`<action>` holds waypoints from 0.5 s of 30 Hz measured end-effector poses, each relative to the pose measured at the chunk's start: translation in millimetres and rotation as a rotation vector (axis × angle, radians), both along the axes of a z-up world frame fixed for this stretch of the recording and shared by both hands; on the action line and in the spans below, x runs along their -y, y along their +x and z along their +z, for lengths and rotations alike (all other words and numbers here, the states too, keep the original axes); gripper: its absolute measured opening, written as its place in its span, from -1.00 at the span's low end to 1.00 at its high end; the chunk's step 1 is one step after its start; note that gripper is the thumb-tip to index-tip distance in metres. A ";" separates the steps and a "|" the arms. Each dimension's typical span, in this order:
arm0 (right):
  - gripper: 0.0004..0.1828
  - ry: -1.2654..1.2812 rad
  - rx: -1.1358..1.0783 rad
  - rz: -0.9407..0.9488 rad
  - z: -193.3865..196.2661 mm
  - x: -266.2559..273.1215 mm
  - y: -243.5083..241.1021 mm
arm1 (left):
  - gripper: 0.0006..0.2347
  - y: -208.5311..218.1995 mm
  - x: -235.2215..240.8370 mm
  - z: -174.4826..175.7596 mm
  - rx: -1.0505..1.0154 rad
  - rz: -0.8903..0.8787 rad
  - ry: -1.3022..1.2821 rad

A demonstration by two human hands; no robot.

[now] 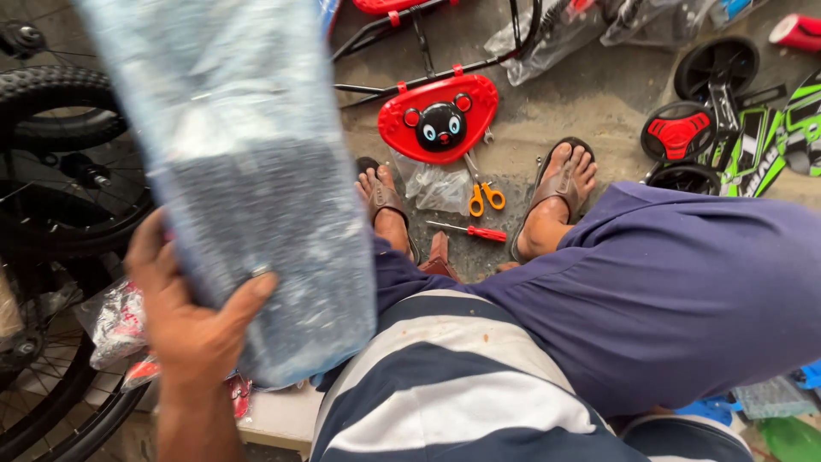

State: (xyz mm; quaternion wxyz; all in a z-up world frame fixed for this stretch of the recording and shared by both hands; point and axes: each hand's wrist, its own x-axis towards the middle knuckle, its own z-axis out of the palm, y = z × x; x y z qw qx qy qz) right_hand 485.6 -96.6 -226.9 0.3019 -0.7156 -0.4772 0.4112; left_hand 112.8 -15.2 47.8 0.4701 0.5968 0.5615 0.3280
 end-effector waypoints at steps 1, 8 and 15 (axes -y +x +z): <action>-0.46 0.032 -0.009 -0.004 7.8 5.4 -4.5 | -0.18 6.0 -0.8 0.2 -0.028 -0.011 -0.012; -0.43 0.222 0.026 0.032 74.0 1.0 -10.7 | -0.13 15.9 -8.9 8.7 -0.166 -0.070 -0.118; -0.40 0.445 0.097 0.105 113.2 -29.5 -53.7 | -0.09 -18.4 -24.2 -34.7 -0.188 -0.325 0.059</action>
